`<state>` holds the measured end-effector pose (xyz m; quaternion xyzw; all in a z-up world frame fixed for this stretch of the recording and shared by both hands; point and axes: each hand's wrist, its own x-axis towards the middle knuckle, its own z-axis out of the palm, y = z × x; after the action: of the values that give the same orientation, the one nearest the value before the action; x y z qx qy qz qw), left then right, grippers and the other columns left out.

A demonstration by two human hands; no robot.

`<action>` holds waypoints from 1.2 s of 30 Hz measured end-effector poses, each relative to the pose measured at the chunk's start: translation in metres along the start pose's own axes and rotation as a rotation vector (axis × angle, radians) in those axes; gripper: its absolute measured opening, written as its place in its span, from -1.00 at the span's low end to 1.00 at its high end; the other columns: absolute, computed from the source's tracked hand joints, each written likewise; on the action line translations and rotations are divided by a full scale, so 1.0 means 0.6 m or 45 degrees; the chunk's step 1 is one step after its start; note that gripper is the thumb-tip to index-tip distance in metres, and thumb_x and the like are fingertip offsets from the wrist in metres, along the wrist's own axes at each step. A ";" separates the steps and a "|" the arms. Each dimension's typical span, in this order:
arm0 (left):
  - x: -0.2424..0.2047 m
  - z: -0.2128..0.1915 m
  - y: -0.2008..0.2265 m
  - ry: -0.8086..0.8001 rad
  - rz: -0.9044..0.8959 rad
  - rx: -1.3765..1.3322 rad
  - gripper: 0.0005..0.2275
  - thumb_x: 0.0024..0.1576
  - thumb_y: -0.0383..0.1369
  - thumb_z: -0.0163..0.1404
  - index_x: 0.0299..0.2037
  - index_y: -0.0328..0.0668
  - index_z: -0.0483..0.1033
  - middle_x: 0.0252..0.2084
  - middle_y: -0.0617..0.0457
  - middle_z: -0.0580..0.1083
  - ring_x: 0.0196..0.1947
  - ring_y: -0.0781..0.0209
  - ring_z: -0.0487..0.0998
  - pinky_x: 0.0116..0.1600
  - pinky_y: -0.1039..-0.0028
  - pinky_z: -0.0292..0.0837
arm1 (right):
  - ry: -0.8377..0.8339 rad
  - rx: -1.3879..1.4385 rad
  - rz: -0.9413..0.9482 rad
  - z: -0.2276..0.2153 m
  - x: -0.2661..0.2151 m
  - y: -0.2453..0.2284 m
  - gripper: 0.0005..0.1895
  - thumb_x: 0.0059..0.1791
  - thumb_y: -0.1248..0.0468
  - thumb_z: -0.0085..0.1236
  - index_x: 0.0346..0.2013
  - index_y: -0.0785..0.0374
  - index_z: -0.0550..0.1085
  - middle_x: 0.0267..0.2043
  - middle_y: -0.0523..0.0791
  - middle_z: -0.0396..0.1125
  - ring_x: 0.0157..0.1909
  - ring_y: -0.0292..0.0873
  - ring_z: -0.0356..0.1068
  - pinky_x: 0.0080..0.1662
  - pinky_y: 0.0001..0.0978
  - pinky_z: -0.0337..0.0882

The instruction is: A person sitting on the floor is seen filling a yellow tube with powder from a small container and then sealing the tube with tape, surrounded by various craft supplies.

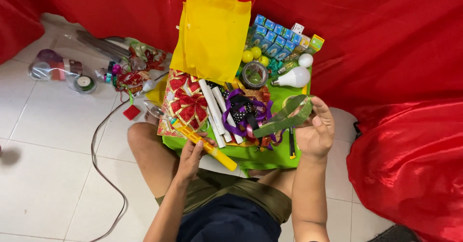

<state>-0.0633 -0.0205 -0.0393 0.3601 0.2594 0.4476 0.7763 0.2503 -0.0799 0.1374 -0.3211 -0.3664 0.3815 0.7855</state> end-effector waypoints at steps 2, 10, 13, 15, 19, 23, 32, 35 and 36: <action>0.001 -0.006 -0.002 0.007 0.000 -0.003 -0.70 0.35 -0.34 -0.21 0.19 -0.42 0.28 -0.12 -0.28 0.54 -0.05 -0.12 0.64 0.01 0.11 0.60 | -0.019 -0.008 -0.039 -0.017 0.009 -0.008 -0.49 -0.03 0.28 0.02 0.23 0.26 0.37 0.21 0.07 0.36 0.01 -0.06 0.46 0.13 -0.15 0.49; 0.002 -0.002 -0.001 0.017 0.005 -0.004 -0.69 0.35 -0.34 -0.20 0.19 -0.43 0.28 -0.13 -0.29 0.54 -0.06 -0.12 0.64 0.00 0.12 0.61 | -0.187 -0.129 -0.111 0.077 0.042 0.026 -0.36 -0.06 0.26 0.10 0.31 0.37 0.28 0.35 0.16 0.22 0.32 0.15 0.29 0.34 0.06 0.33; -0.002 -0.001 -0.002 0.001 0.001 0.016 -0.69 0.35 -0.33 -0.20 0.19 -0.43 0.27 -0.13 -0.27 0.53 -0.06 -0.10 0.63 -0.01 0.15 0.61 | -0.424 -0.645 0.119 0.128 0.065 0.022 -0.41 0.00 0.35 0.05 0.33 0.42 0.26 0.33 0.16 0.21 0.34 0.14 0.25 0.36 0.08 0.26; -0.005 -0.004 -0.005 -0.017 -0.003 0.023 -0.69 0.35 -0.35 -0.22 0.19 -0.44 0.26 -0.11 -0.29 0.52 -0.04 -0.13 0.63 0.01 0.12 0.60 | -0.555 -1.321 0.721 0.155 0.080 0.008 -0.30 0.03 0.22 0.18 0.46 0.14 0.20 0.44 0.30 0.04 0.27 0.43 0.26 0.25 0.37 0.31; -0.009 -0.015 -0.009 -0.022 -0.004 0.020 -0.69 0.35 -0.34 -0.21 0.19 -0.42 0.26 -0.11 -0.29 0.52 -0.03 -0.13 0.63 0.02 0.14 0.60 | -0.910 -1.602 0.960 0.135 0.081 -0.025 -0.45 0.07 0.26 0.07 0.37 0.29 0.31 0.40 0.25 0.16 0.31 0.33 0.27 0.27 0.25 0.31; -0.011 -0.023 -0.007 -0.003 -0.003 0.033 -0.70 0.36 -0.37 -0.23 0.19 -0.45 0.26 -0.11 -0.32 0.52 -0.03 -0.16 0.63 0.03 0.13 0.59 | -0.658 -1.697 0.900 0.057 0.053 -0.024 -0.56 0.07 0.30 0.05 0.26 0.32 0.42 0.22 0.24 0.34 0.15 0.25 0.41 0.09 0.11 0.46; -0.014 -0.004 -0.012 -0.006 -0.009 0.029 -0.70 0.35 -0.35 -0.22 0.18 -0.44 0.27 -0.12 -0.32 0.52 -0.05 -0.15 0.64 0.01 0.14 0.61 | -0.413 -2.024 1.172 -0.182 -0.100 0.032 -0.79 -0.04 0.22 0.22 -0.15 0.17 0.63 -0.20 -0.03 0.55 -0.09 0.05 0.55 -0.09 -0.09 0.54; -0.013 0.003 -0.015 -0.020 -0.016 0.030 -0.71 0.36 -0.36 -0.22 0.17 -0.44 0.26 -0.12 -0.31 0.52 -0.06 -0.14 0.64 -0.01 0.17 0.61 | -0.352 -2.044 1.210 -0.166 -0.127 0.046 -0.79 -0.05 0.13 0.25 -0.20 0.14 0.63 -0.26 -0.06 0.57 -0.15 0.01 0.57 -0.16 -0.13 0.53; -0.013 0.005 -0.015 -0.022 -0.024 0.037 -0.71 0.36 -0.36 -0.22 0.17 -0.44 0.26 -0.13 -0.31 0.52 -0.07 -0.12 0.64 -0.01 0.19 0.62 | -0.252 -1.966 1.147 -0.147 -0.131 0.047 -0.78 -0.01 0.13 0.24 -0.21 0.21 0.63 -0.32 0.01 0.55 -0.21 0.06 0.57 -0.19 -0.12 0.52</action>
<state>-0.0601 -0.0317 -0.0440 0.3726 0.2624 0.4333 0.7775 0.2777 -0.1511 0.0429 -0.8385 -0.4262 0.3267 0.0919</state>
